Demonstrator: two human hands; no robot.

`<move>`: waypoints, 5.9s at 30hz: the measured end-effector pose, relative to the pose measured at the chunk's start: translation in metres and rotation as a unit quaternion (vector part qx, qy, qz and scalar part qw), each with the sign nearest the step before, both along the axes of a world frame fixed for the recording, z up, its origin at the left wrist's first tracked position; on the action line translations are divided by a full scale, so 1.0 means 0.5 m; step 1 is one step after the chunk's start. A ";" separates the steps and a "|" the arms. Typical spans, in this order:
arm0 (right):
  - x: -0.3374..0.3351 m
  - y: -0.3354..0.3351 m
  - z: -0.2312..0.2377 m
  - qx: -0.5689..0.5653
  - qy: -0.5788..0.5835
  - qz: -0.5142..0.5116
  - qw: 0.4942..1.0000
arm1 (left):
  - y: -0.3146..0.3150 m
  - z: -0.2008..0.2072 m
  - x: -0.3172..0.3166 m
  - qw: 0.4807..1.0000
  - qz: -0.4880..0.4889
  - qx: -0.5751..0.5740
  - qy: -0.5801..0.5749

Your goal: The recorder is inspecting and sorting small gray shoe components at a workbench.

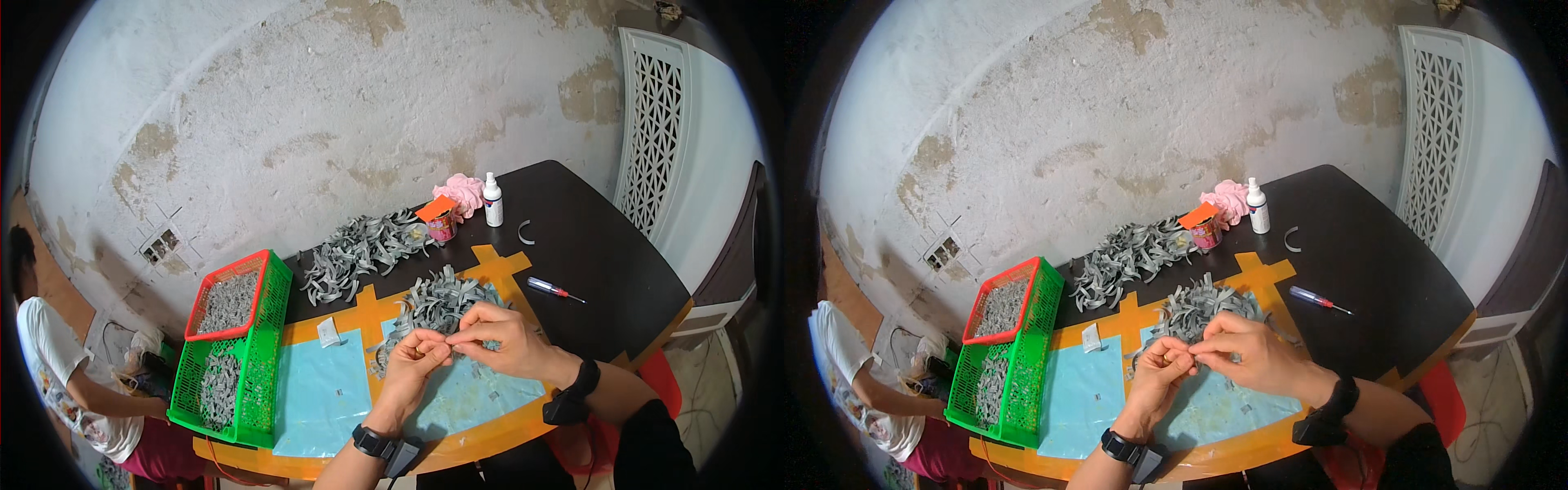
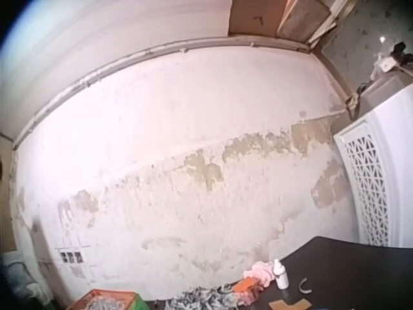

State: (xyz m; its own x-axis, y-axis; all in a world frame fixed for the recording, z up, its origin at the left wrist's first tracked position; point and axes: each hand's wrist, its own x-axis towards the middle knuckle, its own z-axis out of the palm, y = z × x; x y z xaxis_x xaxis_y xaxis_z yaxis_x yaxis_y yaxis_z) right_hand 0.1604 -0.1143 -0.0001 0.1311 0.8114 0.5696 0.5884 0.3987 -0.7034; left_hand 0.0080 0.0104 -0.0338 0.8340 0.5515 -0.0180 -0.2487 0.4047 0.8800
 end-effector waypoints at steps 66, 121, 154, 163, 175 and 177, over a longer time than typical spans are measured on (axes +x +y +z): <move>0.001 0.024 -0.056 -0.060 0.237 0.063 0.968 | -0.003 0.011 0.001 0.998 0.031 0.025 0.049; 0.009 0.017 -0.042 -0.038 0.172 0.038 0.984 | -0.016 -0.001 0.006 0.970 0.064 0.229 -0.037; 0.030 0.008 -0.021 -0.222 0.303 0.231 0.897 | -0.017 0.058 -0.014 0.842 0.057 0.536 0.003; 0.032 0.015 -0.027 -0.117 0.224 0.162 0.954 | -0.015 0.018 -0.001 0.988 -0.036 0.149 -0.003; 0.022 0.011 -0.013 0.023 -0.053 -0.034 0.998 | 0.002 0.006 0.001 0.998 -0.034 0.031 0.034; 0.020 0.013 -0.012 0.037 -0.060 -0.039 0.997 | 0.000 0.003 0.001 0.998 -0.053 -0.005 0.019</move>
